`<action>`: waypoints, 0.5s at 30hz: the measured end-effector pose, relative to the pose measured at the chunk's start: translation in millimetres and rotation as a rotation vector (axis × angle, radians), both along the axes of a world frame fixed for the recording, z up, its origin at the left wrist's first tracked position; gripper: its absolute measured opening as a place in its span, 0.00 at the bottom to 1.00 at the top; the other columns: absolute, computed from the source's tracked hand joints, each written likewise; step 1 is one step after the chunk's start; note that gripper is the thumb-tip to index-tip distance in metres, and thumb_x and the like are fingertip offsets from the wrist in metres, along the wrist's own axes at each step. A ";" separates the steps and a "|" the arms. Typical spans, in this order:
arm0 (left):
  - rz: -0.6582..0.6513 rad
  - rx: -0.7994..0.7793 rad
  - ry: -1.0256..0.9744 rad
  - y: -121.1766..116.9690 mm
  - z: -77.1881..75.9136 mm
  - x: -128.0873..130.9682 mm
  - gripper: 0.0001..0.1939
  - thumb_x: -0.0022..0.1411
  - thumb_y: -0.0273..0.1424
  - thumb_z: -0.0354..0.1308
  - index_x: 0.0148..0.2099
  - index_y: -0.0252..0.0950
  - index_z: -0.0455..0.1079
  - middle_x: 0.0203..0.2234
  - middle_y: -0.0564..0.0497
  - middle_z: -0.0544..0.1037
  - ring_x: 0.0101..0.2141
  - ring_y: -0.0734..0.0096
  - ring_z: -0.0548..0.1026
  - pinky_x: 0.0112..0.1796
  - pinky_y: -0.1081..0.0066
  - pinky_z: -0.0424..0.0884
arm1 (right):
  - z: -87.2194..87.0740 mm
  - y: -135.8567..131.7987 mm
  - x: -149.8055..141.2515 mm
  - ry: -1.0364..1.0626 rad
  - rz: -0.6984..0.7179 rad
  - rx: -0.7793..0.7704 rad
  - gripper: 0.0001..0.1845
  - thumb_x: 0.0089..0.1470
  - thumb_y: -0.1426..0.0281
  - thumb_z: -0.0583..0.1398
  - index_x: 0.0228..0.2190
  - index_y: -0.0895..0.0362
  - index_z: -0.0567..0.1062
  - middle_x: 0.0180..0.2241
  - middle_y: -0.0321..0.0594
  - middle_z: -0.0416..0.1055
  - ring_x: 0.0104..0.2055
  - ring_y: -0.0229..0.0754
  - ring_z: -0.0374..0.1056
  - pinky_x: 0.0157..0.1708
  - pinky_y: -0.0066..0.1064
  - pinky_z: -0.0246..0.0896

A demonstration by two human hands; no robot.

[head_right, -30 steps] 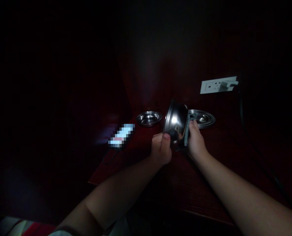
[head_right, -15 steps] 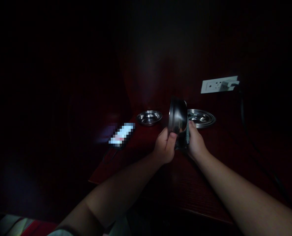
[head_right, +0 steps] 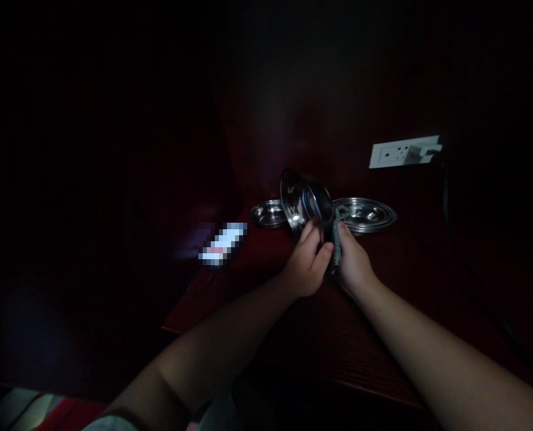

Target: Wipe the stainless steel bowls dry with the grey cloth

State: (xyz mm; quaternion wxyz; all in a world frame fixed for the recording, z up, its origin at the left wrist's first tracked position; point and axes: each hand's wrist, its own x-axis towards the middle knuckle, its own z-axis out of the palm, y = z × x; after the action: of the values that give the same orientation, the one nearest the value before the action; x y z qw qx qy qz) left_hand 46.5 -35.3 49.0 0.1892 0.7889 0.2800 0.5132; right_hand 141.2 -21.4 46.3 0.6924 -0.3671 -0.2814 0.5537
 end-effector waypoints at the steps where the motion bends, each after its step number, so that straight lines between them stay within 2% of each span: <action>1: -0.001 0.001 0.010 -0.1 0.1 0.1 0.24 0.66 0.32 0.41 0.63 0.34 0.51 0.62 0.43 0.55 0.63 0.63 0.52 0.62 0.63 0.50 | -0.8 0.6 0.8 0.000 -0.003 0.005 0.16 0.42 0.55 0.63 0.24 0.55 0.72 0.26 0.32 0.71 0.42 0.39 0.69 0.54 0.32 0.57; 5: 0.008 0.010 0.065 1.0 -0.6 -0.3 0.25 0.65 0.32 0.42 0.64 0.34 0.49 0.64 0.43 0.51 0.63 0.61 0.50 0.62 0.62 0.50 | -0.9 0.7 3.1 -0.002 -0.019 0.055 0.20 0.40 0.53 0.64 0.30 0.55 0.74 0.32 0.33 0.73 0.44 0.39 0.68 0.52 0.31 0.59; 8: 0.055 0.036 0.143 3.7 -2.7 -0.8 0.25 0.64 0.32 0.44 0.63 0.34 0.52 0.64 0.45 0.50 0.64 0.59 0.45 0.63 0.59 0.48 | 1.7 0.4 3.9 0.009 -0.031 0.049 0.18 0.43 0.55 0.63 0.31 0.56 0.74 0.30 0.34 0.73 0.40 0.40 0.69 0.47 0.32 0.63; 12: 0.114 0.088 0.253 7.4 -5.0 -1.6 0.23 0.64 0.31 0.44 0.60 0.34 0.57 0.62 0.44 0.54 0.64 0.60 0.44 0.63 0.57 0.46 | 3.2 3.0 5.3 0.033 -0.076 0.047 0.14 0.49 0.60 0.60 0.32 0.58 0.74 0.29 0.35 0.72 0.37 0.38 0.70 0.47 0.31 0.62; 15: 0.129 0.158 0.297 9.0 -4.3 -2.5 0.20 0.63 0.29 0.44 0.56 0.33 0.61 0.59 0.42 0.61 0.63 0.61 0.51 0.63 0.55 0.46 | 1.9 6.7 8.7 0.001 -0.082 0.173 0.15 0.50 0.60 0.59 0.35 0.57 0.74 0.34 0.36 0.73 0.40 0.38 0.69 0.52 0.32 0.57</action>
State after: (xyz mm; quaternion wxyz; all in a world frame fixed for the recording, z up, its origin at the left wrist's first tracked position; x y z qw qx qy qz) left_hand 44.1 -26.3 44.7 0.0499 0.8489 0.3140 0.4224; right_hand 149.9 -14.7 48.1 0.7438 -0.3167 -0.3126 0.4987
